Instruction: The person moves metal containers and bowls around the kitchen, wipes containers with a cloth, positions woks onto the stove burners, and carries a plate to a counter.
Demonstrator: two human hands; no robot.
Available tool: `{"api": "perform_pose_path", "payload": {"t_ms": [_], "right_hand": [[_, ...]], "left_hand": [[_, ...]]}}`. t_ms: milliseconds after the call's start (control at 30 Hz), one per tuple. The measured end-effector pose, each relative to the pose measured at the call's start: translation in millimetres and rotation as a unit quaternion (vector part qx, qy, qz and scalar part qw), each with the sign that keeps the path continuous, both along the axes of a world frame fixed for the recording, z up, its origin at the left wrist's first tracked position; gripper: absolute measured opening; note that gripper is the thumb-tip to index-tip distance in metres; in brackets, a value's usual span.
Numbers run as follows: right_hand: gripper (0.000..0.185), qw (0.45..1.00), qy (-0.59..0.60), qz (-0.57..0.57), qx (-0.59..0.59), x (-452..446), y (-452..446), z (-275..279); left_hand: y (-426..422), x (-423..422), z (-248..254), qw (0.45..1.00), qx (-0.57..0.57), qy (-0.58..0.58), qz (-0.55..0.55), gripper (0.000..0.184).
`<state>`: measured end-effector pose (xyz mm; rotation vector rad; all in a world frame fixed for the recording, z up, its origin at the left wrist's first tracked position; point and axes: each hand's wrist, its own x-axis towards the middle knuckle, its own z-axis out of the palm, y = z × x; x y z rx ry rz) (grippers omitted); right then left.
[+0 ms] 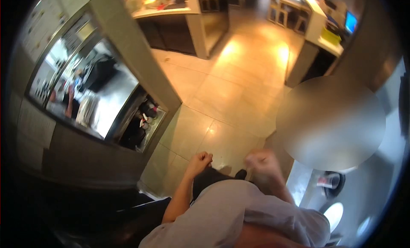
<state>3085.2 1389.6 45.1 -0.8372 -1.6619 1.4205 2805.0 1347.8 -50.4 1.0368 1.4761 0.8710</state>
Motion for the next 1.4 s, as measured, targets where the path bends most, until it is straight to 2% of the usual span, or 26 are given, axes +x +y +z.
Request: {"api": "perform_pose_path", "payload": {"t_ms": [67, 133, 200, 267, 333, 367, 433, 467, 533, 600, 633, 700, 733, 800, 867, 900, 967, 1033, 1067, 1100, 1133, 1167, 1200, 1233, 1300, 1400], "right_hand": [[0.025, 0.968, -0.161, 0.184, 0.051, -60, -5, 18], [0.027, 0.954, -0.185, 0.23, 0.052, -88, 3, -5], [0.029, 0.94, -0.207, 0.267, 0.053, -119, 21, -50], [0.034, 0.917, -0.297, 0.255, -0.083, -142, 50, -115], [0.038, 0.851, -0.449, 0.27, 0.042, -127, 73, -223], [0.04, 0.777, -0.54, 0.316, 0.072, -110, 81, -279], [0.03, 0.743, -0.595, 0.26, -0.162, -82, 63, -298], [0.028, 0.74, -0.596, 0.245, -0.193, -51, 55, -341], [0.026, 0.719, -0.609, 0.261, -0.211, -66, 49, -352], [0.021, 0.684, -0.639, 0.271, -0.224, -111, 44, -285], [0.021, 0.666, -0.65, 0.299, -0.21, -128, 50, -289], [0.021, 0.715, -0.574, 0.337, -0.213, -169, 68, -307], [0.021, 0.701, -0.58, 0.364, -0.198, -194, 80, -310], [0.02, 0.727, -0.545, 0.313, -0.276, -255, 99, -321], [0.019, 0.727, -0.54, 0.317, -0.283, -325, 108, -328], [0.018, 0.738, -0.527, 0.296, -0.3, -366, 122, -332], [0.017, 0.676, -0.598, 0.423, -0.079, -456, 126, -353], [0.018, 0.574, -0.565, 0.571, 0.161, -566, 112, -372], [0.028, 0.528, -0.526, 0.608, 0.274, -621, 93, -375], [0.03, 0.537, -0.487, 0.612, 0.316, -669, 49, -347], [0.032, 0.594, -0.417, 0.597, 0.341, -706, 19, -309], [0.032, 0.612, -0.311, 0.631, 0.362, -742, -15, -292], [0.031, 0.626, -0.291, 0.63, 0.356, -766, -65, -245], [0.031, 0.612, -0.285, 0.65, 0.35, -785, -119, -199], [0.03, 0.6, -0.147, 0.732, 0.289, -803, -220, -141], [0.027, 0.453, 0.005, 0.825, 0.338, -810, -390, -49]], "left_hand": [[-20, -27, 6, 0.999, -0.006, 0.039, 0.036, 0.027], [-46, -51, -7, 0.994, -0.021, 0.088, 0.062, 0.025], [-75, -79, -49, 0.99, 0.019, 0.001, 0.143, 0.021], [-99, -103, -53, 0.984, -0.011, -0.019, 0.175, 0.021], [-129, -125, -58, 0.978, -0.044, -0.034, 0.202, 0.022], [-142, -139, -61, 0.977, -0.054, 0.003, 0.204, 0.022], [-172, -166, -70, 0.974, -0.069, 0.036, 0.213, 0.022], [-191, -181, -74, 0.958, -0.07, 0.021, 0.276, 0.023], [-232, -211, -83, 0.924, -0.084, -0.002, 0.372, 0.023], [-271, -233, -95, 0.884, -0.104, -0.001, 0.457, 0.024], [-288, -236, -86, 0.866, -0.116, -0.007, 0.487, 0.024], [-300, -248, -52, 0.831, -0.21, 0.115, 0.502, 0.024], [-303, -249, -39, 0.813, -0.219, 0.109, 0.529, 0.024], [-305, -252, -19, 0.835, -0.2, 0.249, 0.447, 0.023], [-279, -263, 41, 0.836, -0.206, 0.27, 0.431, 0.023], [-263, -267, 69, 0.847, -0.141, 0.283, 0.428, 0.021], [-234, -269, 151, 0.838, 0.022, 0.297, 0.457, 0.02], [-224, -281, 234, 0.803, 0.138, 0.395, 0.424, 0.016], [-218, -287, 275, 0.776, 0.191, 0.444, 0.406, 0.015], [-225, -284, 302, 0.755, 0.246, 0.481, 0.371, 0.015], [-236, -273, 314, 0.742, 0.272, 0.499, 0.355, 0.016], [-248, -266, 323, 0.736, 0.29, 0.506, 0.343, 0.016], [-260, -259, 329, 0.732, 0.301, 0.51, 0.336, 0.017], [-275, -253, 336, 0.729, 0.302, 0.513, 0.338, 0.017], [-301, -256, 340, 0.726, 0.28, 0.512, 0.364, 0.018], [-364, -304, 342, 0.717, 0.222, 0.489, 0.444, 0.02]]}}
